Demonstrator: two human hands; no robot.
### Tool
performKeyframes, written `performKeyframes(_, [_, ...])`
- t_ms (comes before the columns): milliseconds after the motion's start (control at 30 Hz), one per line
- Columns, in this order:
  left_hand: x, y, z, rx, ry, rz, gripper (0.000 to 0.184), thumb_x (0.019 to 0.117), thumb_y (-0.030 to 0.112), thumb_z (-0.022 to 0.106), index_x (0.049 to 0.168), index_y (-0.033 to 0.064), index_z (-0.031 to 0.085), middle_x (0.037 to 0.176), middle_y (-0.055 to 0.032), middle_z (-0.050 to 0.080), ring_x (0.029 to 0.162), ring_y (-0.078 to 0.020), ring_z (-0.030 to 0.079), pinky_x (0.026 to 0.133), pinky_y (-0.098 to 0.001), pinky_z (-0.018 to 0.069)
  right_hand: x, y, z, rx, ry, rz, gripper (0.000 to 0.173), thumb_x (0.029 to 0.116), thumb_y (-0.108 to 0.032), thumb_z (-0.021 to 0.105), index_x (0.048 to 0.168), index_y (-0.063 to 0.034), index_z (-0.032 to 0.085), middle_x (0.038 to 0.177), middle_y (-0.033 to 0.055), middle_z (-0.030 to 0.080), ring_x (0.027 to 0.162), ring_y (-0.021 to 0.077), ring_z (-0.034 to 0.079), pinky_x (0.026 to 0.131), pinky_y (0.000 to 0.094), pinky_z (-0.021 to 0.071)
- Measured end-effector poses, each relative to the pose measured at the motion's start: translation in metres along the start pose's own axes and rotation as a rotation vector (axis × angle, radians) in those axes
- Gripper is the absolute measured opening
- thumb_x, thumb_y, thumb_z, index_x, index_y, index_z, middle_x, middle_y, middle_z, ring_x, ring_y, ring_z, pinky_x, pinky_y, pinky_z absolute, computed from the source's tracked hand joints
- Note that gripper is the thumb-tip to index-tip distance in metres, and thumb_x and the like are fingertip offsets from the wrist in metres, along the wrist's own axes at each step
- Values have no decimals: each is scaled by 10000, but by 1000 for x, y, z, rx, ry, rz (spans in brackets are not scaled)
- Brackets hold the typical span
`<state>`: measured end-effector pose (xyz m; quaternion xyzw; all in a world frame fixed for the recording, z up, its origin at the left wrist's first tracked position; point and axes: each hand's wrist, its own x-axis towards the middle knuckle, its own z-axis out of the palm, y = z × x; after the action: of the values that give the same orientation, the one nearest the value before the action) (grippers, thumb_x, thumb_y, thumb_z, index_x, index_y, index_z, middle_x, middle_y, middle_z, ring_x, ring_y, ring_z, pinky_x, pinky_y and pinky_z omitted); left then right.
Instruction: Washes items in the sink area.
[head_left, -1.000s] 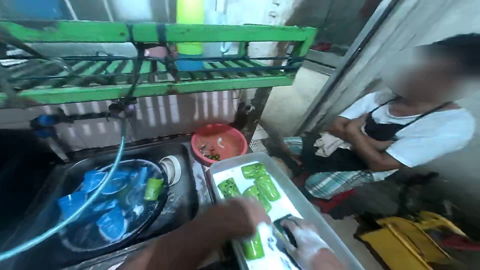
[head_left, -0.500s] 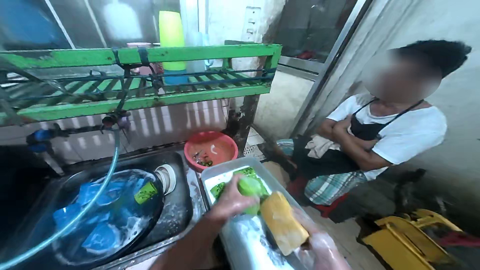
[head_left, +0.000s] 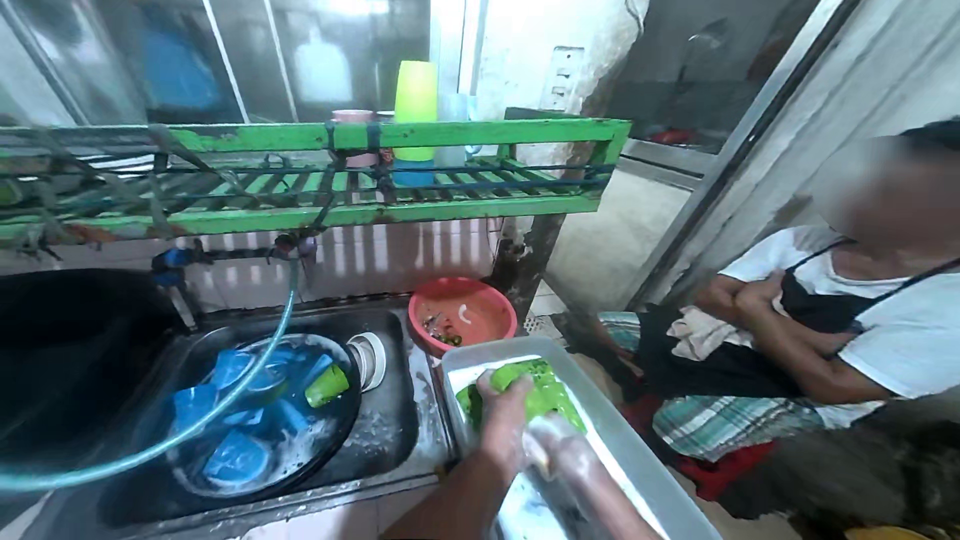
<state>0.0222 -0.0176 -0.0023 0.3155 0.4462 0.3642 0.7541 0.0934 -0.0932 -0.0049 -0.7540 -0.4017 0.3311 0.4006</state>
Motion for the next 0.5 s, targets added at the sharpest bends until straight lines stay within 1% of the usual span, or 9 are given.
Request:
performKeyframes(67, [3,8,-14,-52,-140,30,642,1044,316,587,1566,100,281,1445,-211,509,1251,-298,575,1014,-480,512,-9,-28,4,538,175,173,225,1071,-139,482,1116,18,638,885,91,684,760,141,668,665,325,575])
performKeyframes(100, [5,10,-19,-55,-208,46,614,1057,345,547,1561,91,306,1434,-191,529,1246,-270,582,1022,-453,513,-13,-35,9,589,209,158,220,1067,-145,485,1097,5,643,855,72,687,728,125,670,634,316,580])
performKeyframes(167, [5,10,-23,-8,-252,43,580,1060,359,529,1540,77,368,1473,-167,511,1299,-246,545,1071,-434,476,-15,-32,16,197,152,4,294,1055,-100,467,1220,96,611,1095,171,672,1018,183,647,924,326,529])
performKeyframes(200, [5,7,-20,18,-222,34,582,1047,328,563,1532,74,366,1473,-174,505,1301,-252,539,1071,-439,474,-11,-22,16,-166,75,-108,358,1051,-94,471,1277,154,597,1265,285,642,1252,318,597,1141,409,410])
performKeyframes(233, [7,2,-13,27,-150,33,590,1016,268,622,1508,62,370,1441,-198,518,1276,-274,554,1047,-455,494,-3,-4,18,-491,44,-260,377,1021,-120,502,1248,150,636,1266,326,647,1295,423,576,1211,525,313])
performKeyframes(300, [7,-9,0,36,14,57,628,936,167,721,1457,30,397,1353,-260,550,1187,-325,597,967,-488,533,12,30,22,-784,88,-489,412,990,-218,531,1286,24,686,1305,237,678,1330,420,572,1230,668,207])
performKeyframes(367, [7,-10,3,29,56,31,668,937,155,736,1481,35,368,1388,-284,515,1210,-359,578,975,-515,520,14,37,23,-587,115,-438,377,964,-176,584,1242,52,696,1270,214,699,1293,344,616,1216,560,317])
performKeyframes(433, [8,-3,-3,-10,-13,-34,681,981,219,693,1537,84,324,1422,-259,513,1232,-356,581,984,-524,521,7,8,19,58,129,-18,232,1002,-8,544,1170,135,615,1056,208,684,996,229,667,937,369,533])
performKeyframes(500, [7,5,-13,-59,-165,-76,642,1032,329,602,1565,140,297,1424,-205,531,1220,-308,590,981,-496,522,3,-19,19,559,262,190,158,1041,-71,438,1014,13,569,775,79,601,660,147,615,595,337,556])
